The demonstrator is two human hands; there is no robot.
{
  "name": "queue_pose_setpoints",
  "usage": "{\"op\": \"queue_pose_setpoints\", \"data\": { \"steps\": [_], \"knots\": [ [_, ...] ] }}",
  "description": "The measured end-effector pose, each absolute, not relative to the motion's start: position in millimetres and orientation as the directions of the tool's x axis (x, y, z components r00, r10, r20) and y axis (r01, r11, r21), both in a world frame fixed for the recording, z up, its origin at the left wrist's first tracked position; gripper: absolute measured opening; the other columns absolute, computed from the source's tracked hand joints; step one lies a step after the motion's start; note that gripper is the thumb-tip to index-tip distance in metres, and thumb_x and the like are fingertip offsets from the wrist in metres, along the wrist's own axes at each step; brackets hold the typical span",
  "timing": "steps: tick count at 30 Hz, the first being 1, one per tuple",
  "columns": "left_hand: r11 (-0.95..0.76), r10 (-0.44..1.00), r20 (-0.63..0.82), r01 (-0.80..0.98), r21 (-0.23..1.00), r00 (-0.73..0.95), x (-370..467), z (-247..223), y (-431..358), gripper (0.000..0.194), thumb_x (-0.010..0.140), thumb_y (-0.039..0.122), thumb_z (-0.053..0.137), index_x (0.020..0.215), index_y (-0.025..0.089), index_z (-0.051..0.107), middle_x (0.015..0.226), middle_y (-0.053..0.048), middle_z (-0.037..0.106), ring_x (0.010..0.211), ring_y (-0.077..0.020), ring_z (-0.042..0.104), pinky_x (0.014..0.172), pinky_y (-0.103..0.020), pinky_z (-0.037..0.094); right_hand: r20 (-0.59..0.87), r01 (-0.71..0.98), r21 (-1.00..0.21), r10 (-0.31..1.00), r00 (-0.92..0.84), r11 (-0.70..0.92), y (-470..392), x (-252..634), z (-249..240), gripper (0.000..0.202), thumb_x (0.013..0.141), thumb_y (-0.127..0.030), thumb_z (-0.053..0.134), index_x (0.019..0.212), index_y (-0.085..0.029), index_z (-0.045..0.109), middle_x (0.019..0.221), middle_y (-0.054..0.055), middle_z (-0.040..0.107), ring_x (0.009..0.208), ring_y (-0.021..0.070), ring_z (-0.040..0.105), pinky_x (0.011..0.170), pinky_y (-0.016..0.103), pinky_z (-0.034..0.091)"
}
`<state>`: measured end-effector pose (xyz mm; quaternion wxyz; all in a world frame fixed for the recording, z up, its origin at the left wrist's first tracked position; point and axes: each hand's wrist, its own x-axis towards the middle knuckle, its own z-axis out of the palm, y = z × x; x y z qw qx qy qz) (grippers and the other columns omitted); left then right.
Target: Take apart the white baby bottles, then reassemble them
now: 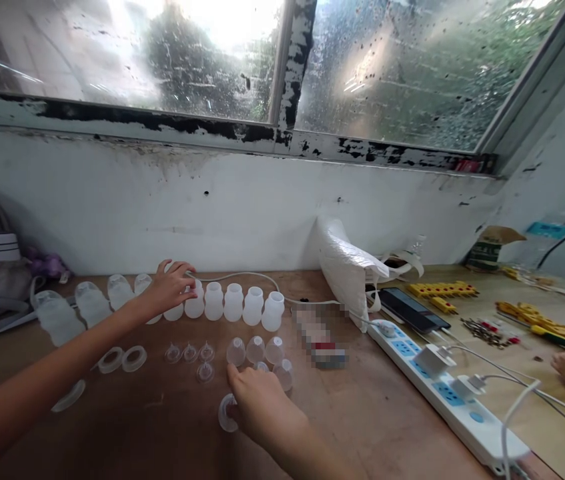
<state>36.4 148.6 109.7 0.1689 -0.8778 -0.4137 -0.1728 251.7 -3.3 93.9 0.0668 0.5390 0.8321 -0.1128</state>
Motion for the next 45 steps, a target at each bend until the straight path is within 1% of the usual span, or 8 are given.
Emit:
{"op": "queue_pose_setpoints", "data": {
  "steps": [7, 18, 22, 26, 30, 37, 40, 45],
  "knots": [
    [-0.610, 0.657, 0.464, 0.781, -0.138, 0.594, 37.7, 99.4, 148.9, 0.010, 0.073, 0.029, 0.059, 0.073, 0.020, 0.062, 0.105, -0.009, 0.055, 0.103, -0.0242, 0.044, 0.094, -0.052, 0.017, -0.256, 0.897, -0.089, 0.861, -0.440, 0.432, -6.5, 245.1, 86.8, 0.028, 0.067, -0.013, 0.052, 0.095, -0.012, 0.053, 0.084, 0.011, 0.065, 0.076, 0.0264, 0.062, 0.051, 0.026, 0.036],
    [-0.567, 0.646, 0.491, 0.798, -0.205, 0.584, 34.6, 97.9, 142.5, 0.014, 0.076, 0.030, 0.056, 0.078, 0.018, 0.061, 0.104, -0.010, 0.055, 0.102, -0.0249, 0.046, 0.093, -0.051, 0.020, -0.283, 0.904, -0.049, 0.862, -0.420, 0.424, -7.5, 239.5, 92.0, 0.022, 0.068, -0.011, 0.051, 0.090, -0.011, 0.056, 0.081, 0.011, 0.066, 0.073, 0.0248, 0.064, 0.047, 0.024, 0.033],
    [-0.553, 0.638, 0.534, 0.812, -0.184, 0.555, 34.3, 102.9, 136.9, 0.015, 0.077, 0.030, 0.053, 0.084, 0.019, 0.060, 0.105, -0.011, 0.055, 0.104, -0.0263, 0.045, 0.094, -0.052, 0.019, -0.277, 0.900, -0.050, 0.860, -0.428, 0.432, -8.2, 238.5, 91.6, 0.023, 0.067, -0.011, 0.051, 0.089, -0.012, 0.056, 0.081, 0.010, 0.066, 0.073, 0.0243, 0.064, 0.046, 0.023, 0.032],
    [-0.642, 0.605, 0.555, 0.762, -0.083, 0.571, 37.7, 105.6, 107.6, 0.018, 0.081, 0.030, 0.048, 0.090, 0.019, 0.058, 0.107, -0.009, 0.054, 0.105, -0.0246, 0.044, 0.093, -0.045, 0.027, -0.244, 0.891, -0.063, 0.859, -0.451, 0.450, -8.0, 240.2, 84.6, 0.021, 0.065, -0.010, 0.053, 0.086, -0.014, 0.055, 0.078, 0.009, 0.066, 0.070, 0.0227, 0.063, 0.045, 0.023, 0.029],
    [-0.773, 0.582, 0.474, 0.631, 0.069, 0.660, 37.7, 90.7, 55.4, 0.020, 0.084, 0.029, 0.042, 0.097, 0.019, 0.054, 0.106, -0.007, 0.054, 0.102, -0.0210, 0.046, 0.089, -0.036, 0.034, -0.130, 0.877, -0.116, 0.868, -0.479, 0.466, -7.5, 239.4, 82.3, 0.012, 0.072, -0.017, 0.051, 0.083, -0.017, 0.052, 0.077, 0.006, 0.065, 0.068, 0.0210, 0.062, 0.046, 0.023, 0.026],
    [-0.716, 0.688, 0.260, 0.572, 0.400, 0.678, 22.8, 54.1, -23.6, 0.048, 0.080, 0.035, 0.049, 0.124, 0.023, 0.032, 0.119, -0.007, 0.048, 0.108, -0.0215, 0.044, 0.092, -0.036, 0.037, 0.010, 0.764, -0.243, 0.789, -0.615, 0.598, -20.8, 225.1, 82.9, 0.005, 0.081, -0.017, 0.044, 0.082, -0.017, 0.049, 0.078, 0.004, 0.064, 0.070, 0.0167, 0.061, 0.051, 0.023, 0.028],
    [-0.686, 0.707, 0.242, 0.559, 0.466, 0.665, 20.8, 49.5, -43.5, 0.052, 0.076, 0.036, 0.053, 0.122, 0.024, 0.033, 0.116, -0.007, 0.051, 0.104, -0.0225, 0.047, 0.089, -0.037, 0.038, 0.036, 0.696, -0.266, 0.729, -0.684, 0.666, -32.9, 216.1, 80.7, 0.006, 0.081, -0.017, 0.043, 0.081, -0.016, 0.048, 0.078, 0.004, 0.064, 0.068, 0.0152, 0.060, 0.051, 0.022, 0.029],
    [-0.639, 0.753, 0.240, 0.593, 0.490, 0.613, 20.6, 45.3, -63.4, 0.033, 0.073, 0.033, 0.055, 0.103, 0.020, 0.048, 0.097, -0.006, 0.058, 0.088, -0.0213, 0.052, 0.078, -0.034, 0.041, 0.092, 0.597, -0.258, 0.634, -0.768, 0.760, -50.1, 204.5, 75.1, 0.010, 0.081, -0.017, 0.042, 0.088, -0.017, 0.049, 0.080, 0.003, 0.064, 0.065, 0.0138, 0.059, 0.051, 0.022, 0.030]
  ]
}}
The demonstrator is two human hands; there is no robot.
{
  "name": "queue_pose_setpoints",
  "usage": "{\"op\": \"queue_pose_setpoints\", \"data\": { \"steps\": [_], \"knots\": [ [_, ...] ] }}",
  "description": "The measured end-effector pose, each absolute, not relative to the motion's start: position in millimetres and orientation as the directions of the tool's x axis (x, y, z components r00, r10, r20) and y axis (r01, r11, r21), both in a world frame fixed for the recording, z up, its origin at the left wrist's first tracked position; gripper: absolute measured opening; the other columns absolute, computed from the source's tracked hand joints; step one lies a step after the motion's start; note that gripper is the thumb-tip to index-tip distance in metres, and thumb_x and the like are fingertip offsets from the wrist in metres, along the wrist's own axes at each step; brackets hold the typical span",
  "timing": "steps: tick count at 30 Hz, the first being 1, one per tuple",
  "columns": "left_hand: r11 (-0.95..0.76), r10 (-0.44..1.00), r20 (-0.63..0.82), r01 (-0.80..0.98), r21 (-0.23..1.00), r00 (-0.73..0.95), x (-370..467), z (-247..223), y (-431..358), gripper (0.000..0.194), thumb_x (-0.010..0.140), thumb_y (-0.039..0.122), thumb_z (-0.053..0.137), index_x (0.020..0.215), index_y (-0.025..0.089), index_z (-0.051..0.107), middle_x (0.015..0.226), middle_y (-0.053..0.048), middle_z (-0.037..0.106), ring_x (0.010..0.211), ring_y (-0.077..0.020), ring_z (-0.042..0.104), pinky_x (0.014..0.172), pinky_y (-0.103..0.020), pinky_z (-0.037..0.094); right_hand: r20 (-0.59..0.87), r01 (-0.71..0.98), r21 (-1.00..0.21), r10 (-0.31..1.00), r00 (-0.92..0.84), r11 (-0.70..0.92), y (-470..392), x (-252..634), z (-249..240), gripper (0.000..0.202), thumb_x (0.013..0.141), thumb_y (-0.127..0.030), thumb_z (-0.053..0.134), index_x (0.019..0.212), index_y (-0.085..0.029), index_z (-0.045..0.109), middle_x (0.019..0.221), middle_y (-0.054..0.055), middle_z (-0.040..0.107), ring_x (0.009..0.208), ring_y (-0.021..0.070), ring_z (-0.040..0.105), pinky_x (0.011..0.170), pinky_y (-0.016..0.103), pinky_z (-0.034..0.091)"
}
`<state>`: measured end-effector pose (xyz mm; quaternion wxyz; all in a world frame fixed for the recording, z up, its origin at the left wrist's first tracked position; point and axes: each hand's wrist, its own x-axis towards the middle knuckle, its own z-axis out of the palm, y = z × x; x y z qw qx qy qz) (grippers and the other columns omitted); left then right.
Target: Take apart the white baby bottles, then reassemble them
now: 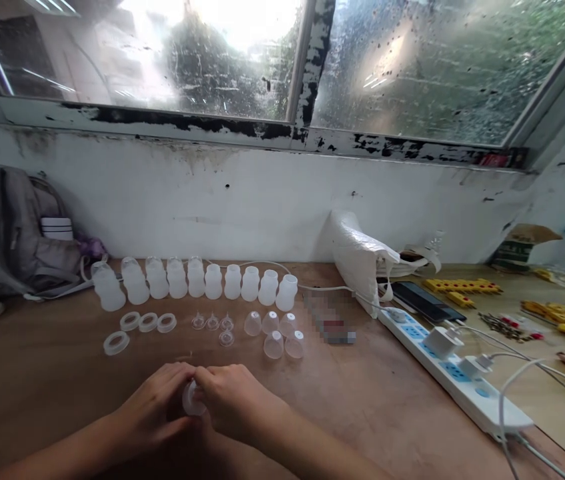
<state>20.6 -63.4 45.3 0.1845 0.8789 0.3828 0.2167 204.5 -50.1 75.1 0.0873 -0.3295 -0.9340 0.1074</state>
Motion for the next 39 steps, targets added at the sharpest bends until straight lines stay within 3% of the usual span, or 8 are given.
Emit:
{"op": "queue_pose_setpoints", "data": {
  "steps": [3, 8, 15, 20, 25, 30, 39],
  "knots": [
    [-0.612, 0.771, 0.221, 0.602, 0.513, 0.597, 18.0, 44.4, -71.4, 0.026, 0.072, 0.031, 0.056, 0.095, 0.019, 0.050, 0.091, -0.005, 0.058, 0.082, -0.0197, 0.052, 0.073, -0.032, 0.040, 0.121, 0.545, -0.250, 0.584, -0.803, 0.801, -56.3, 199.6, 69.5, 0.015, 0.080, -0.014, 0.040, 0.093, -0.017, 0.047, 0.079, 0.003, 0.063, 0.064, 0.0128, 0.057, 0.051, 0.022, 0.031],
    [-0.628, 0.752, 0.206, 0.584, 0.514, 0.626, 4.4, 50.2, -80.3, 0.027, 0.069, 0.024, 0.057, 0.095, 0.020, 0.049, 0.089, -0.002, 0.058, 0.081, -0.0181, 0.051, 0.075, -0.031, 0.038, 0.120, 0.524, -0.237, 0.560, -0.820, 0.818, -61.6, 194.5, 67.6, 0.008, 0.079, -0.014, 0.041, 0.084, -0.017, 0.047, 0.075, 0.002, 0.060, 0.061, 0.0121, 0.054, 0.051, 0.021, 0.033],
    [-0.551, 0.835, 0.238, 0.757, 0.351, 0.497, -55.7, 45.2, -64.9, 0.033, 0.074, 0.027, 0.052, 0.106, 0.021, 0.046, 0.105, -0.006, 0.056, 0.100, -0.0210, 0.047, 0.087, -0.034, 0.035, 0.247, 0.583, -0.314, 0.658, -0.711, 0.749, -35.2, 212.7, 74.5, 0.020, 0.081, -0.016, 0.043, 0.101, -0.019, 0.043, 0.094, 0.005, 0.058, 0.081, 0.0147, 0.054, 0.068, 0.024, 0.038],
    [-0.435, 0.867, 0.337, 0.887, 0.154, 0.367, -83.9, 27.4, -37.1, 0.031, 0.075, 0.037, 0.048, 0.102, 0.021, 0.050, 0.118, -0.009, 0.049, 0.110, -0.0254, 0.042, 0.092, -0.043, 0.029, 0.324, 0.747, -0.171, 0.753, -0.573, 0.643, 0.4, 210.1, 63.4, 0.016, 0.079, -0.026, 0.050, 0.093, -0.017, 0.049, 0.090, 0.005, 0.058, 0.085, 0.0182, 0.050, 0.074, 0.029, 0.034],
    [-0.303, 0.894, 0.368, 0.950, 0.074, 0.256, -83.6, 15.0, -20.6, 0.036, 0.077, 0.043, 0.044, 0.103, 0.020, 0.052, 0.124, -0.010, 0.045, 0.114, -0.0282, 0.038, 0.092, -0.047, 0.026, 0.266, 0.816, -0.005, 0.787, -0.556, 0.578, 17.9, 189.6, 51.4, 0.018, 0.073, -0.032, 0.057, 0.083, -0.017, 0.056, 0.091, 0.007, 0.053, 0.089, 0.0210, 0.046, 0.076, 0.031, 0.031],
    [-0.229, 0.906, 0.383, 0.970, 0.085, 0.180, -82.6, 16.4, -15.7, 0.040, 0.075, 0.042, 0.045, 0.105, 0.015, 0.049, 0.120, -0.013, 0.048, 0.112, -0.0278, 0.039, 0.091, -0.046, 0.026, 0.223, 0.828, 0.058, 0.801, -0.556, 0.558, 25.2, 176.7, 45.8, 0.019, 0.072, -0.033, 0.059, 0.080, -0.016, 0.058, 0.091, 0.009, 0.052, 0.092, 0.0234, 0.043, 0.075, 0.032, 0.028],
    [-0.212, 0.912, 0.384, 0.967, 0.140, 0.144, -88.4, 26.2, -11.6, 0.042, 0.074, 0.041, 0.047, 0.109, 0.017, 0.044, 0.115, -0.011, 0.050, 0.107, -0.0268, 0.042, 0.087, -0.042, 0.030, 0.228, 0.834, 0.096, 0.804, -0.550, 0.543, 24.8, 174.7, 43.5, 0.020, 0.073, -0.033, 0.057, 0.085, -0.017, 0.056, 0.095, 0.009, 0.053, 0.093, 0.0240, 0.042, 0.074, 0.033, 0.027]
  ]
}}
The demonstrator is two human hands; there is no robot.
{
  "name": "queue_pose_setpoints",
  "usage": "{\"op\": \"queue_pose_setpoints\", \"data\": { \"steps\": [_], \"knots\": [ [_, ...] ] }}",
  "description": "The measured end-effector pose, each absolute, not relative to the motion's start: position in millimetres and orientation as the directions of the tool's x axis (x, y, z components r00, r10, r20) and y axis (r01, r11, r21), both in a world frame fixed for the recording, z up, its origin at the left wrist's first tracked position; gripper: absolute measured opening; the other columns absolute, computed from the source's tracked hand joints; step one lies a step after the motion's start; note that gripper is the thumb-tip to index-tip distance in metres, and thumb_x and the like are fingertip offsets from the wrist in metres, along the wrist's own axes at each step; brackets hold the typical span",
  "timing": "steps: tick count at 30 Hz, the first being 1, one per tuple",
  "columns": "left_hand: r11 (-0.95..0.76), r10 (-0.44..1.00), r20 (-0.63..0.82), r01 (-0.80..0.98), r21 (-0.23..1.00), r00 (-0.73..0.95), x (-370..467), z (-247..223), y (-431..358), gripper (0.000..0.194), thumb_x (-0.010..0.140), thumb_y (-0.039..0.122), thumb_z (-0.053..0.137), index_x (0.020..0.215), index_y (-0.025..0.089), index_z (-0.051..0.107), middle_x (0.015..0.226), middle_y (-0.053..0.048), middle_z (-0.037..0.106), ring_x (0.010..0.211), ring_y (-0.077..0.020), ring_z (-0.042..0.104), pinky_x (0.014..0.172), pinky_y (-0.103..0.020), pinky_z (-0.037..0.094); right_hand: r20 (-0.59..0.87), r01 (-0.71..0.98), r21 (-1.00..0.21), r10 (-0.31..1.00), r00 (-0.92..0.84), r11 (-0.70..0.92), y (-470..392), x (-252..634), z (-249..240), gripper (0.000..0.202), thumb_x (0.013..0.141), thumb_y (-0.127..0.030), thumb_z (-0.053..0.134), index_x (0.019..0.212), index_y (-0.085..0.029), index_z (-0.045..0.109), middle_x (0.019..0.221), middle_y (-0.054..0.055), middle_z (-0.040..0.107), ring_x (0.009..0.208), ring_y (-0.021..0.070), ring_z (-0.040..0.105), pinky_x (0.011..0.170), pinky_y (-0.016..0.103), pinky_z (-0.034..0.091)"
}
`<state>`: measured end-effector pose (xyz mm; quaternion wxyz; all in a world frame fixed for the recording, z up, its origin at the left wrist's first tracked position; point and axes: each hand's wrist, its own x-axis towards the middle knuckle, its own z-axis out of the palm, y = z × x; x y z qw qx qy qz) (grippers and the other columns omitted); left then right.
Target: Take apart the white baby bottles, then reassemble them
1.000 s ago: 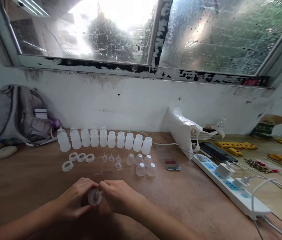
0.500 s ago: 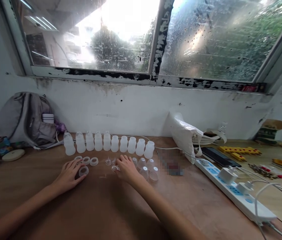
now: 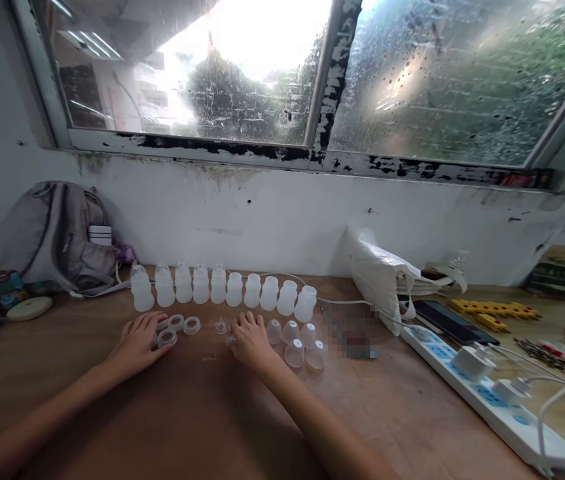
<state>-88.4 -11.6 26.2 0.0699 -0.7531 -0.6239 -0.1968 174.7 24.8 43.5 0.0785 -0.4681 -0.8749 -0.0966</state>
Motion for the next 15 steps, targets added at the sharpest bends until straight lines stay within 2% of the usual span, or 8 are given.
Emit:
{"op": "queue_pose_setpoints", "data": {
  "steps": [4, 6, 9, 11, 15],
  "knots": [
    [-0.274, 0.895, 0.403, 0.949, 0.155, 0.192, -64.7, 55.4, 3.7, 0.034, 0.078, 0.039, 0.042, 0.104, 0.016, 0.045, 0.105, -0.009, 0.054, 0.098, -0.0244, 0.048, 0.080, -0.038, 0.035, 0.246, 0.840, 0.028, 0.811, -0.531, 0.542, 25.9, 176.8, 47.5, 0.025, 0.071, -0.039, 0.059, 0.085, -0.018, 0.054, 0.093, 0.008, 0.053, 0.091, 0.0234, 0.043, 0.073, 0.032, 0.028],
    [-0.293, 0.854, 0.474, 0.951, 0.094, 0.216, -44.8, 76.4, 19.9, 0.031, 0.080, 0.037, 0.043, 0.102, 0.016, 0.047, 0.103, -0.010, 0.054, 0.097, -0.0255, 0.048, 0.080, -0.038, 0.035, 0.279, 0.848, -0.005, 0.815, -0.507, 0.530, 26.6, 178.4, 53.7, 0.026, 0.073, -0.041, 0.057, 0.085, -0.018, 0.054, 0.092, 0.007, 0.053, 0.091, 0.0228, 0.044, 0.073, 0.031, 0.028],
    [-0.256, 0.758, 0.613, 0.966, -0.032, 0.222, -15.0, 105.0, 53.1, 0.030, 0.082, 0.031, 0.042, 0.105, 0.015, 0.050, 0.112, -0.014, 0.051, 0.107, -0.0292, 0.040, 0.090, -0.045, 0.024, 0.327, 0.861, -0.039, 0.821, -0.469, 0.507, 27.5, 182.9, 67.0, 0.021, 0.077, -0.039, 0.052, 0.083, -0.019, 0.053, 0.089, 0.006, 0.053, 0.089, 0.0217, 0.044, 0.072, 0.030, 0.028],
    [-0.215, 0.734, 0.653, 0.976, -0.041, 0.189, 0.4, 116.4, 76.6, 0.031, 0.082, 0.032, 0.041, 0.106, 0.014, 0.052, 0.118, -0.016, 0.047, 0.114, -0.0301, 0.034, 0.093, -0.048, 0.019, 0.349, 0.876, -0.067, 0.834, -0.428, 0.478, 28.9, 188.0, 76.8, 0.018, 0.078, -0.037, 0.052, 0.080, -0.019, 0.054, 0.088, 0.006, 0.053, 0.089, 0.0215, 0.045, 0.072, 0.030, 0.029],
    [-0.141, 0.778, 0.617, 0.990, -0.020, 0.123, 17.4, 118.1, 106.8, 0.030, 0.082, 0.035, 0.044, 0.094, 0.014, 0.060, 0.118, -0.017, 0.048, 0.120, -0.0307, 0.027, 0.094, -0.051, 0.015, 0.401, 0.901, -0.156, 0.860, -0.317, 0.405, 34.7, 202.6, 94.6, 0.015, 0.078, -0.034, 0.051, 0.078, -0.019, 0.055, 0.086, 0.005, 0.054, 0.088, 0.0211, 0.045, 0.072, 0.030, 0.030]
  ]
}}
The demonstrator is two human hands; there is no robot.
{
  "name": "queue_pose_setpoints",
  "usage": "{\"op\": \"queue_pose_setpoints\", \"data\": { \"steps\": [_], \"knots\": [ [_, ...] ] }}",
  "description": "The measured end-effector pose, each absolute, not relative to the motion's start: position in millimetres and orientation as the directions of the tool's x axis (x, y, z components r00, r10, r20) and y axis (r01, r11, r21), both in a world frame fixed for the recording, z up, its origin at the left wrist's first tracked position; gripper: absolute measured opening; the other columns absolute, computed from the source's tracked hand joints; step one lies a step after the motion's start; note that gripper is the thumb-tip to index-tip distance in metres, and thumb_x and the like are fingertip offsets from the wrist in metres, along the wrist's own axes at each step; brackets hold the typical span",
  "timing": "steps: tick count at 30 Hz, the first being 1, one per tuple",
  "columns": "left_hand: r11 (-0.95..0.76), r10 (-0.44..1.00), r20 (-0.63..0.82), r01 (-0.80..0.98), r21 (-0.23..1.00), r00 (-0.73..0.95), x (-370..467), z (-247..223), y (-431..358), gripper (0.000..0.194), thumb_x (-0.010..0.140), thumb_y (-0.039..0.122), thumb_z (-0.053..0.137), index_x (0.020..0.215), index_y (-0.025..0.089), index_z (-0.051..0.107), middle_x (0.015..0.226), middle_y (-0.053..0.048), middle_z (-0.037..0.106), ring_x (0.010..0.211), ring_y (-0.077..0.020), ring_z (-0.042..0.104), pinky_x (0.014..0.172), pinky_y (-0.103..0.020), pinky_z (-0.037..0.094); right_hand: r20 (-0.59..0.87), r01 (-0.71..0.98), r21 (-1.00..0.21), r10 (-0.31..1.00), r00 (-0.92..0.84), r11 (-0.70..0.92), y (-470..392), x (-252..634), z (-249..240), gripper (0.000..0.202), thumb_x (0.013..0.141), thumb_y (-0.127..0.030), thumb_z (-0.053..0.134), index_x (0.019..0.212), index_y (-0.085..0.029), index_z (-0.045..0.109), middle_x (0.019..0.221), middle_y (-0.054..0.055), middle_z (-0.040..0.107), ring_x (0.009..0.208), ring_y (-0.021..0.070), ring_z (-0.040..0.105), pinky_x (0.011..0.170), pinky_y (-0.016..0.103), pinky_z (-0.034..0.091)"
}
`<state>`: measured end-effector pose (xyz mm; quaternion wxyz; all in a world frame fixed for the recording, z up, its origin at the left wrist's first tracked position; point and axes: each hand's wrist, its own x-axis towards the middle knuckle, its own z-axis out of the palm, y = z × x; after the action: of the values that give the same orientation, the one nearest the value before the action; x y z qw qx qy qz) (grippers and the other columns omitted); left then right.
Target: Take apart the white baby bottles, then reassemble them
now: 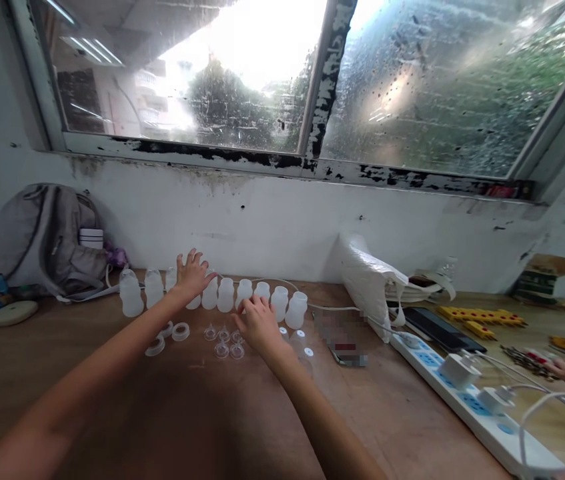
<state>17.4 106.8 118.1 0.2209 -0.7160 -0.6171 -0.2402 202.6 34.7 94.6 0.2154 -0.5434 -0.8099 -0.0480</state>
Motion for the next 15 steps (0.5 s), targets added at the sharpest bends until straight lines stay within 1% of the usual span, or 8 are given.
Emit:
{"op": "queue_pose_setpoints", "data": {
  "steps": [2, 5, 7, 9, 11, 12, 14, 15],
  "knots": [
    [-0.134, 0.775, 0.623, 0.991, 0.001, 0.104, 21.0, 114.5, 107.4, 0.029, 0.081, 0.035, 0.045, 0.091, 0.013, 0.061, 0.115, -0.017, 0.050, 0.119, -0.0310, 0.028, 0.094, -0.051, 0.015, 0.429, 0.896, -0.210, 0.861, -0.274, 0.390, 38.1, 210.4, 101.4, 0.014, 0.078, -0.033, 0.051, 0.077, -0.019, 0.055, 0.085, 0.005, 0.055, 0.086, 0.0202, 0.045, 0.072, 0.030, 0.031],
    [-0.153, 0.730, 0.677, 0.988, 0.031, 0.091, 23.8, 114.9, 90.1, 0.025, 0.080, 0.034, 0.047, 0.087, 0.014, 0.061, 0.115, -0.017, 0.049, 0.118, -0.0308, 0.029, 0.094, -0.052, 0.015, 0.475, 0.861, -0.308, 0.850, -0.228, 0.404, 41.1, 218.8, 108.7, 0.013, 0.078, -0.030, 0.049, 0.074, -0.018, 0.055, 0.082, 0.004, 0.056, 0.083, 0.0186, 0.047, 0.073, 0.031, 0.032],
    [-0.170, 0.687, 0.723, 0.983, 0.071, 0.066, 25.6, 121.5, 70.5, 0.022, 0.079, 0.033, 0.048, 0.084, 0.015, 0.059, 0.116, -0.016, 0.048, 0.118, -0.0307, 0.029, 0.095, -0.052, 0.014, 0.493, 0.801, -0.397, 0.840, -0.225, 0.448, 40.1, 220.6, 112.5, 0.013, 0.078, -0.029, 0.049, 0.075, -0.018, 0.055, 0.081, 0.003, 0.056, 0.082, 0.0172, 0.048, 0.074, 0.031, 0.033],
    [-0.211, 0.645, 0.764, 0.966, 0.148, 0.024, 28.0, 131.8, 49.0, 0.021, 0.079, 0.034, 0.049, 0.085, 0.016, 0.057, 0.116, -0.015, 0.048, 0.118, -0.0305, 0.029, 0.095, -0.052, 0.014, 0.477, 0.693, -0.510, 0.837, -0.266, 0.510, 35.7, 219.2, 116.4, 0.016, 0.078, -0.031, 0.049, 0.084, -0.018, 0.054, 0.087, 0.004, 0.057, 0.085, 0.0167, 0.050, 0.075, 0.030, 0.036],
    [-0.304, 0.648, 0.761, 0.911, 0.279, -0.018, 30.6, 143.1, 29.8, 0.019, 0.079, 0.034, 0.049, 0.087, 0.018, 0.054, 0.113, -0.012, 0.050, 0.115, -0.0290, 0.033, 0.095, -0.050, 0.017, 0.427, 0.556, -0.626, 0.837, -0.342, 0.547, 28.7, 215.4, 120.5, 0.031, 0.075, -0.037, 0.054, 0.100, -0.019, 0.051, 0.100, 0.005, 0.056, 0.092, 0.0174, 0.049, 0.078, 0.031, 0.037],
    [-0.365, 0.683, 0.730, 0.855, 0.369, -0.024, 31.9, 148.2, 21.9, 0.019, 0.079, 0.035, 0.049, 0.087, 0.018, 0.053, 0.110, -0.010, 0.053, 0.111, -0.0278, 0.037, 0.094, -0.049, 0.021, 0.393, 0.488, -0.682, 0.836, -0.383, 0.544, 24.7, 212.9, 122.5, 0.041, 0.072, -0.040, 0.056, 0.107, -0.020, 0.048, 0.105, 0.005, 0.054, 0.095, 0.0180, 0.049, 0.079, 0.032, 0.038],
    [-0.468, 0.791, 0.612, 0.655, 0.593, 0.011, 34.6, 156.0, 10.3, 0.022, 0.080, 0.039, 0.047, 0.088, 0.019, 0.051, 0.102, -0.007, 0.057, 0.101, -0.0245, 0.046, 0.087, -0.044, 0.032, 0.311, 0.362, -0.789, 0.831, -0.461, 0.496, 16.8, 207.5, 125.4, 0.052, 0.070, -0.042, 0.059, 0.114, -0.021, 0.043, 0.106, 0.006, 0.053, 0.094, 0.0185, 0.050, 0.077, 0.032, 0.040],
    [-0.488, 0.838, 0.543, 0.511, 0.707, 0.050, 36.3, 158.3, 6.4, 0.024, 0.080, 0.041, 0.045, 0.089, 0.019, 0.049, 0.097, -0.007, 0.058, 0.094, -0.0225, 0.050, 0.082, -0.040, 0.037, 0.266, 0.305, -0.838, 0.826, -0.497, 0.453, 13.4, 204.8, 126.0, 0.051, 0.070, -0.041, 0.059, 0.113, -0.020, 0.044, 0.102, 0.005, 0.055, 0.090, 0.0182, 0.051, 0.074, 0.031, 0.041]
  ]
}}
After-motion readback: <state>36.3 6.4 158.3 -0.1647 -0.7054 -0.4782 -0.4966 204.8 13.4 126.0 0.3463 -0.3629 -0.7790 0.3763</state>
